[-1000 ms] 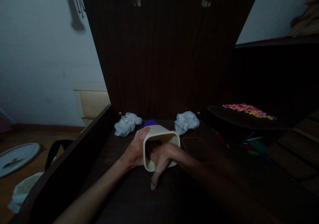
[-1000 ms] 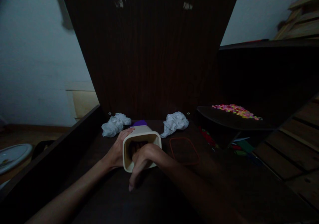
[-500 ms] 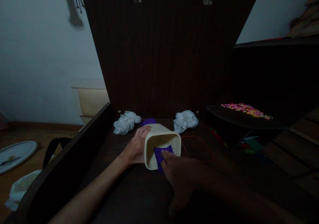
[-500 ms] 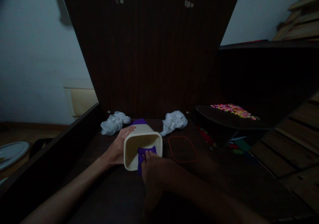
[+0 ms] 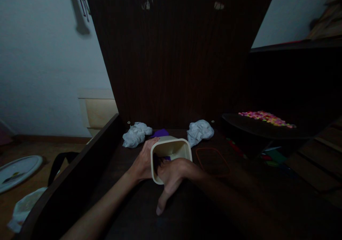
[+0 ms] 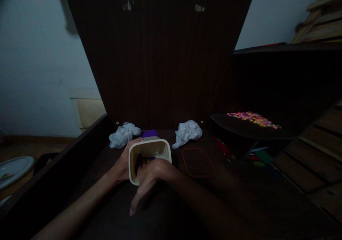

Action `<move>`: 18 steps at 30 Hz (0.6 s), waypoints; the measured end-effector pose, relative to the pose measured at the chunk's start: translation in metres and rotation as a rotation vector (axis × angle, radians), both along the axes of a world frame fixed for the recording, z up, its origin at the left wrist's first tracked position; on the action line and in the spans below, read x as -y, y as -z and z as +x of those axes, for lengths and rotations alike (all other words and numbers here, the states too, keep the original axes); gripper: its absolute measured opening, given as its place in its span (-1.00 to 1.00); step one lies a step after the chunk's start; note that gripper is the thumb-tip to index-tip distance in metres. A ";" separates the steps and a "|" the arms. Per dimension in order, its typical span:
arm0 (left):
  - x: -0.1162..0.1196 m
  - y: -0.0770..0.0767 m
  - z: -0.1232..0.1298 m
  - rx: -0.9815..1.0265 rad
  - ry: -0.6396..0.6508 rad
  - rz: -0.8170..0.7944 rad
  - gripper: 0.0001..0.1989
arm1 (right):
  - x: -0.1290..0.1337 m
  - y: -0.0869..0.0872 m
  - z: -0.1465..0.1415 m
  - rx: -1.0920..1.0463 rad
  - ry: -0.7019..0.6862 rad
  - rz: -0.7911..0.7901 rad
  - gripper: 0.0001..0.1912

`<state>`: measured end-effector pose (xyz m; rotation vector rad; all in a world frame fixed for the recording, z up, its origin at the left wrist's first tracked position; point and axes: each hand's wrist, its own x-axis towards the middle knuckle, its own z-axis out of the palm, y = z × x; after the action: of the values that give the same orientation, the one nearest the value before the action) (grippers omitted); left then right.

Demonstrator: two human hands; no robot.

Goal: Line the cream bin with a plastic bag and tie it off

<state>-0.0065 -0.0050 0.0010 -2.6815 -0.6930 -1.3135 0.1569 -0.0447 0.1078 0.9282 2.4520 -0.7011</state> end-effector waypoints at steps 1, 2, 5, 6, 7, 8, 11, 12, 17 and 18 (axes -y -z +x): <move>0.000 0.000 -0.001 -0.002 0.004 -0.006 0.05 | 0.010 -0.002 0.002 -0.017 0.021 0.037 0.31; -0.001 -0.001 -0.001 -0.003 0.010 -0.009 0.06 | 0.021 0.000 0.004 -0.030 0.049 0.070 0.26; -0.002 -0.001 -0.003 -0.014 0.030 -0.018 0.11 | 0.050 0.016 0.012 -0.082 0.268 0.224 -0.28; -0.003 -0.001 -0.003 -0.020 0.036 -0.019 0.14 | 0.056 0.023 0.017 -0.084 0.327 0.274 -0.39; -0.003 -0.001 -0.003 -0.026 0.041 -0.021 0.16 | 0.060 0.029 0.023 -0.105 0.346 0.301 -0.45; -0.004 -0.002 -0.003 -0.029 0.043 -0.024 0.17 | 0.062 0.032 0.031 -0.124 0.349 0.318 -0.49; -0.003 -0.002 -0.002 -0.027 0.039 -0.041 0.16 | 0.052 0.029 0.051 -0.146 0.238 0.265 -0.37; -0.002 -0.002 -0.001 -0.027 0.036 -0.047 0.15 | 0.046 0.026 0.055 -0.114 0.195 0.220 -0.25; 0.005 -0.003 0.006 -0.020 0.023 -0.049 0.14 | 0.007 0.017 0.030 0.119 0.162 0.132 0.37; 0.007 -0.003 0.006 -0.010 0.016 -0.048 0.13 | 0.000 0.017 0.021 0.107 0.160 0.144 0.41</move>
<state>-0.0001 -0.0117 0.0037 -2.7353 -0.7123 -1.3030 0.1776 -0.0450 0.0907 1.1962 2.3766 -0.5173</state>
